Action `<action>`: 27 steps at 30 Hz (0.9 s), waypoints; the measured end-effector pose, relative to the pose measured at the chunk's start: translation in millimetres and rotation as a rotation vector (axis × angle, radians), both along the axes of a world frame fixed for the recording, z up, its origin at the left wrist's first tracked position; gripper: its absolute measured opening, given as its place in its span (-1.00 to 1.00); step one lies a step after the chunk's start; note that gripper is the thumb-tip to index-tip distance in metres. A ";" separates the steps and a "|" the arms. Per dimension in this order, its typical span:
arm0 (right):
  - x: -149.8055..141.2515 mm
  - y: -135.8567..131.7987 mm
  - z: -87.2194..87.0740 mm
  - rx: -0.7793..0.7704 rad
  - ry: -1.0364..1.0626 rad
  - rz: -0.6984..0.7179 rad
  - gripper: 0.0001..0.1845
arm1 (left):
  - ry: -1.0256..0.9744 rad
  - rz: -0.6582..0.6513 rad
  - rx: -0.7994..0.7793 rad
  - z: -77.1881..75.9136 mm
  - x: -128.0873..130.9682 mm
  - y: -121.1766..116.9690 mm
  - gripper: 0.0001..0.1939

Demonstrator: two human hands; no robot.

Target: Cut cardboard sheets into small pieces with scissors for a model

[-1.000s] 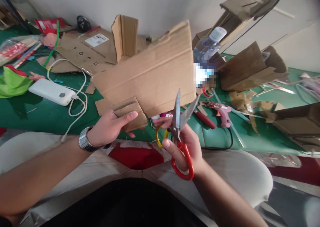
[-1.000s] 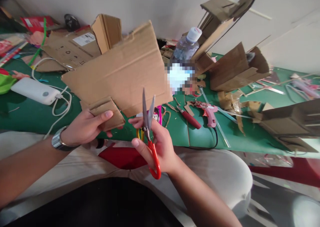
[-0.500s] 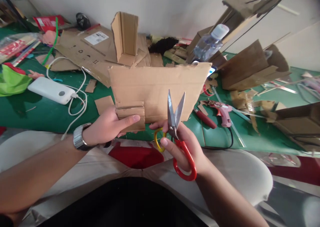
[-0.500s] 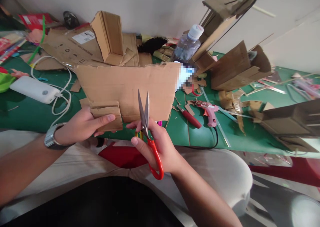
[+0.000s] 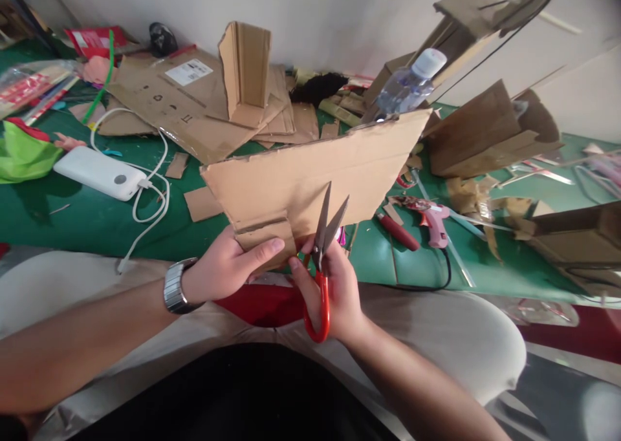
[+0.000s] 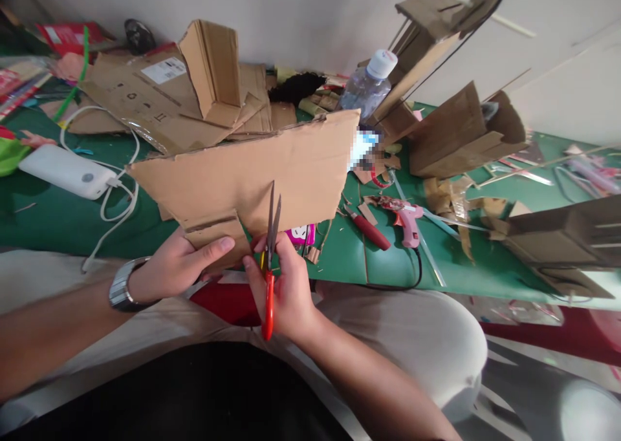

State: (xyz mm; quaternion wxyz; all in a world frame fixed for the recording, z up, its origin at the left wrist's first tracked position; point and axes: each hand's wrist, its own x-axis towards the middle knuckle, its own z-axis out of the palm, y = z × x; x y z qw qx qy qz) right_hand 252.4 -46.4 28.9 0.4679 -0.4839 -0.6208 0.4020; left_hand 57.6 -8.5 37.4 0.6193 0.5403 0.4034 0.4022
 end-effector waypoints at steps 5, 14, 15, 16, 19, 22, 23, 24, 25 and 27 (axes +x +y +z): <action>-1.0 2.0 -1.9 -0.029 0.092 -0.058 -0.78 | -0.067 -0.168 -0.085 7.1 -4.7 3.5 -0.72; 11.1 -2.7 -1.3 -0.120 0.237 -0.130 -0.75 | -0.290 -0.393 -0.115 1.6 -15.9 10.4 -0.45; 11.8 -3.4 -1.6 -0.127 0.237 -0.133 -0.73 | -0.290 -0.379 -0.104 1.2 -15.1 10.1 -0.48; 12.2 -3.8 -1.7 -0.139 0.239 -0.136 -0.72 | -0.287 -0.361 -0.092 0.8 -14.1 9.7 -0.51; 12.1 -3.9 -1.2 -0.170 0.236 -0.144 -0.71 | -0.262 -0.295 -0.058 -0.7 -10.9 7.8 -0.53; 11.2 -2.4 0.1 -0.167 0.254 -0.138 -0.72 | -0.269 -0.208 -0.012 -3.1 -8.4 4.9 -0.57; 10.8 -1.8 0.3 -0.165 0.259 -0.136 -0.73 | -0.274 -0.179 0.003 -3.8 -7.8 3.8 -0.59; 10.2 -1.3 0.2 -0.167 0.258 -0.134 -0.74 | -0.269 -0.151 0.014 -4.2 -7.2 2.6 -0.59; 9.7 -1.0 -0.2 -0.166 0.247 -0.136 -0.75 | -0.254 -0.125 0.023 -4.4 -6.7 1.6 -0.59; 9.0 -0.8 -1.5 -0.136 0.213 -0.160 -0.77 | -0.209 -0.087 0.038 -3.4 -5.9 -0.2 -0.59</action>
